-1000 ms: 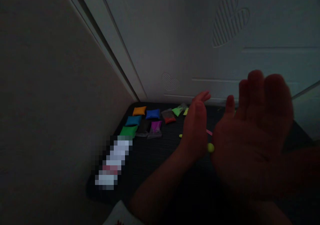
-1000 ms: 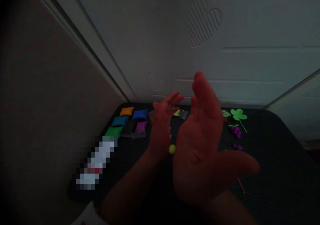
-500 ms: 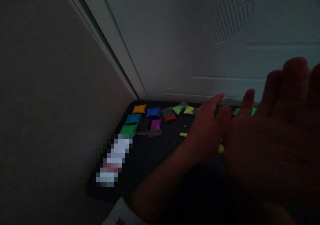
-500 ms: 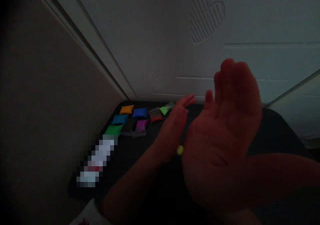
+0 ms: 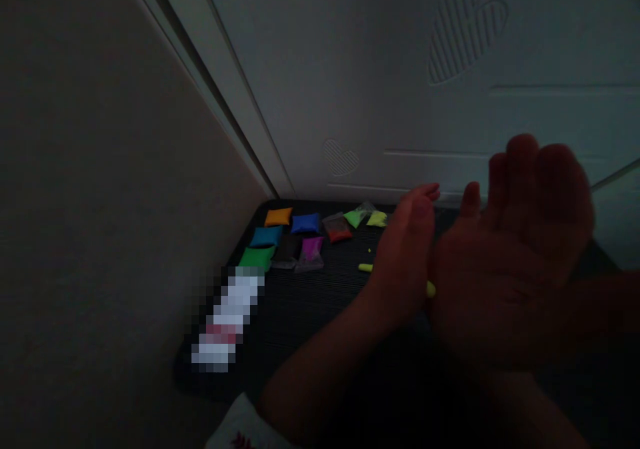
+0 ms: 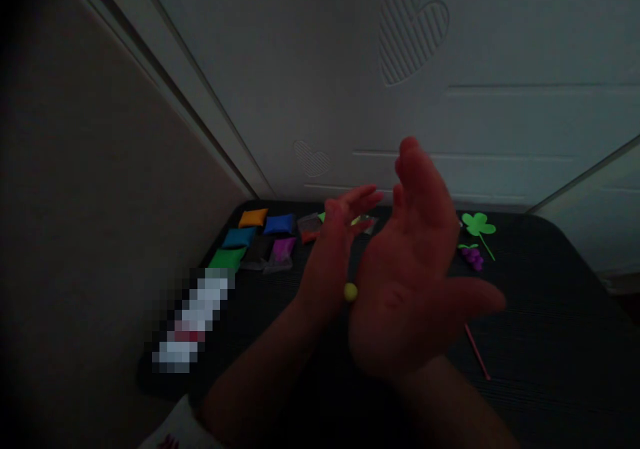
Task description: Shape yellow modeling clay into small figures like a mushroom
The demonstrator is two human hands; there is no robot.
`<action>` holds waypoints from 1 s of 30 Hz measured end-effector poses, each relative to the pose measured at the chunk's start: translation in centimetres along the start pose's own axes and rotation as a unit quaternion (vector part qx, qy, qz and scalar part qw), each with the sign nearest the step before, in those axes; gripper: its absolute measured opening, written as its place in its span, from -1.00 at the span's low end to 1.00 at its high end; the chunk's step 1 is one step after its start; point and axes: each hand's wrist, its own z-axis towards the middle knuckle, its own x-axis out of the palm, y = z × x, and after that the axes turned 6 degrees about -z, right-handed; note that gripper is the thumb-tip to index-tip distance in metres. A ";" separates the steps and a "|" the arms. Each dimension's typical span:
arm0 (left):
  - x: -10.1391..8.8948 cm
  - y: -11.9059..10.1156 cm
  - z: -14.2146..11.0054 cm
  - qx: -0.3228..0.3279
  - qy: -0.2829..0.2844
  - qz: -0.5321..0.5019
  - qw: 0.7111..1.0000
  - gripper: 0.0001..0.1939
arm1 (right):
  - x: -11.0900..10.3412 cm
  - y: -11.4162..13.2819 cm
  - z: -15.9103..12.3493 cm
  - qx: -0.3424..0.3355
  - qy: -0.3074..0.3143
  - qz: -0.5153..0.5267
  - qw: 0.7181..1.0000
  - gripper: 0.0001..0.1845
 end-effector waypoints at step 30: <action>0.2 -0.1 0.0 0.002 0.025 0.029 0.999 -0.39 | 0.3 2.2 -0.7 -0.013 -0.041 0.008 0.999 -0.05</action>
